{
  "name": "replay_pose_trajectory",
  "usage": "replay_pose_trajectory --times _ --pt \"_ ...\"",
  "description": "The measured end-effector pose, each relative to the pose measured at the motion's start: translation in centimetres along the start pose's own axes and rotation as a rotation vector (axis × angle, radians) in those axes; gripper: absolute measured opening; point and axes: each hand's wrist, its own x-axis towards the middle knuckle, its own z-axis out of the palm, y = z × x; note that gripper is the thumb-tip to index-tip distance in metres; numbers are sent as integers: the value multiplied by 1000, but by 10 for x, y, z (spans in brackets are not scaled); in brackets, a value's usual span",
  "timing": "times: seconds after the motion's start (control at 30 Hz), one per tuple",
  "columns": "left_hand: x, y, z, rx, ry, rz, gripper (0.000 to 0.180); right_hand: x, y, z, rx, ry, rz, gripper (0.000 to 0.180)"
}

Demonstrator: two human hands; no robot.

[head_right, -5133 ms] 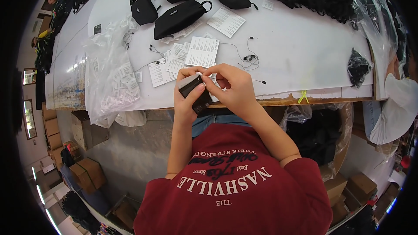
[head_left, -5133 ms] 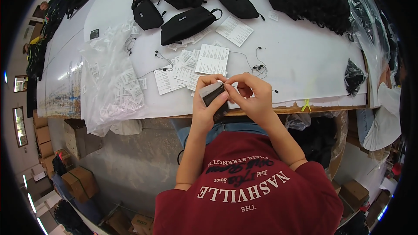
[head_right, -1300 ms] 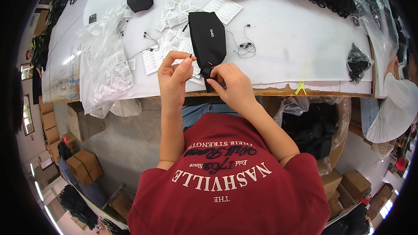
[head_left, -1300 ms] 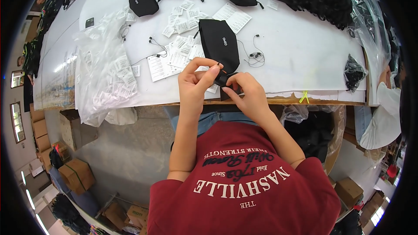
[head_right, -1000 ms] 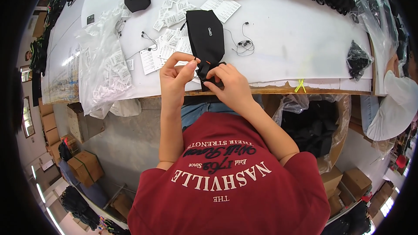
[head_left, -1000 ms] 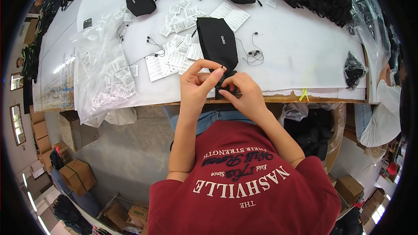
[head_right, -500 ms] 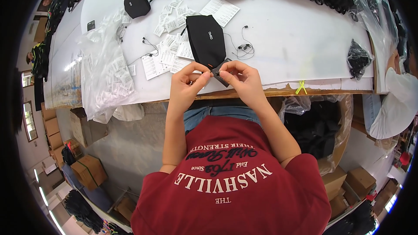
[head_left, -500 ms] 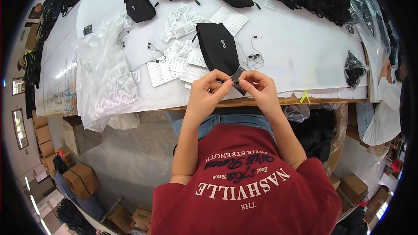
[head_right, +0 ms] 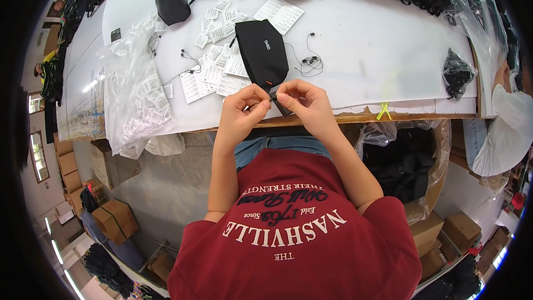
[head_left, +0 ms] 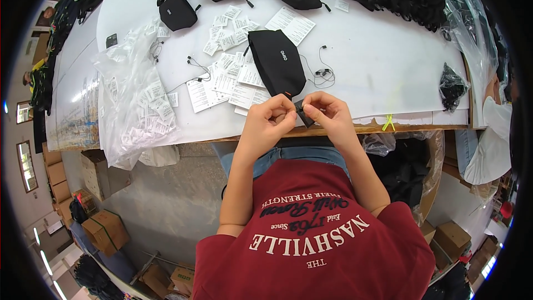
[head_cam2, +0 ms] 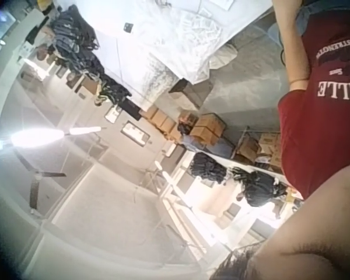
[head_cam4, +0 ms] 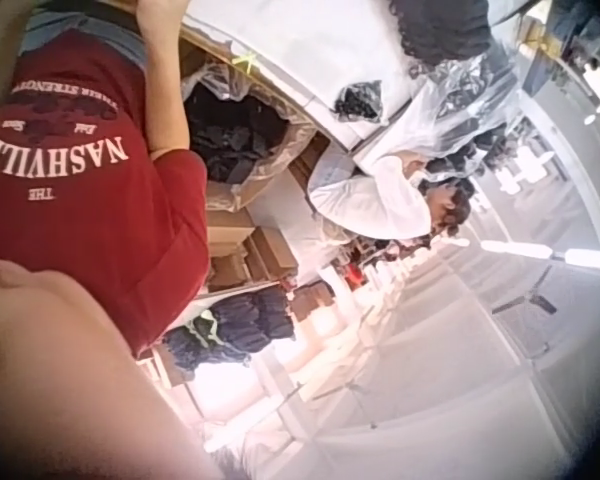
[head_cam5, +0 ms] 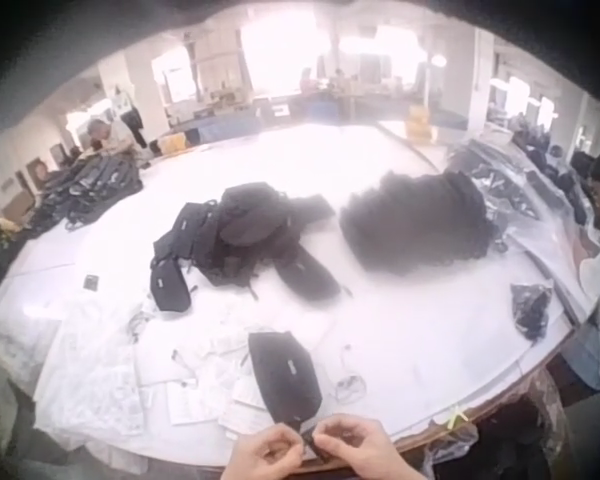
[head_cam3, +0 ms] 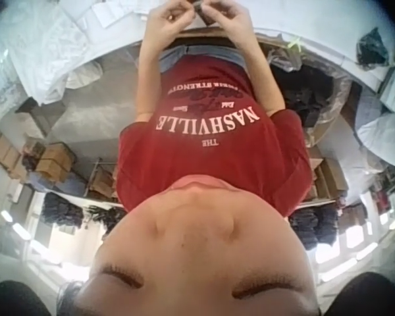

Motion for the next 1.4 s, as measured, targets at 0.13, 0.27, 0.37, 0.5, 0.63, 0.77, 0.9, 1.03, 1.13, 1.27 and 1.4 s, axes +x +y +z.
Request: replay_pose_trajectory --times 0.13,0.27,0.37,0.5,0.63,0.77,0.9,1.03,1.13,1.27,1.4 --pt "0 -3 0 5 -9 3 6 0 -1 0 7 -9 -8 10" --pt "1 -4 2 -26 0 18 8 -1 -2 1 -11 -14 -3 10" --pt "1 -6 5 -55 9 23 8 -1 -1 1 -47 -4 -25 9" --pt "1 -7 10 -54 40 47 7 -4 1 8 -104 79 -93 8" --pt "-1 -12 11 -84 48 68 7 -7 8 13 -172 139 -148 8" --pt "-2 -11 20 -91 39 67 6 -7 3 21 -56 111 -172 8" --pt "-2 -6 17 -126 68 135 6 -5 -8 23 135 125 -46 9" --pt "-5 -8 14 -129 76 118 5 -5 -7 23 162 102 -15 10" --pt "-7 -8 13 -161 89 126 5 -5 -8 20 147 69 -18 11" --pt "-8 -11 9 -202 68 126 3 -5 -11 18 30 57 -13 10" --pt "-7 -9 10 -222 123 132 4 0 -12 3 -162 -60 -40 15"
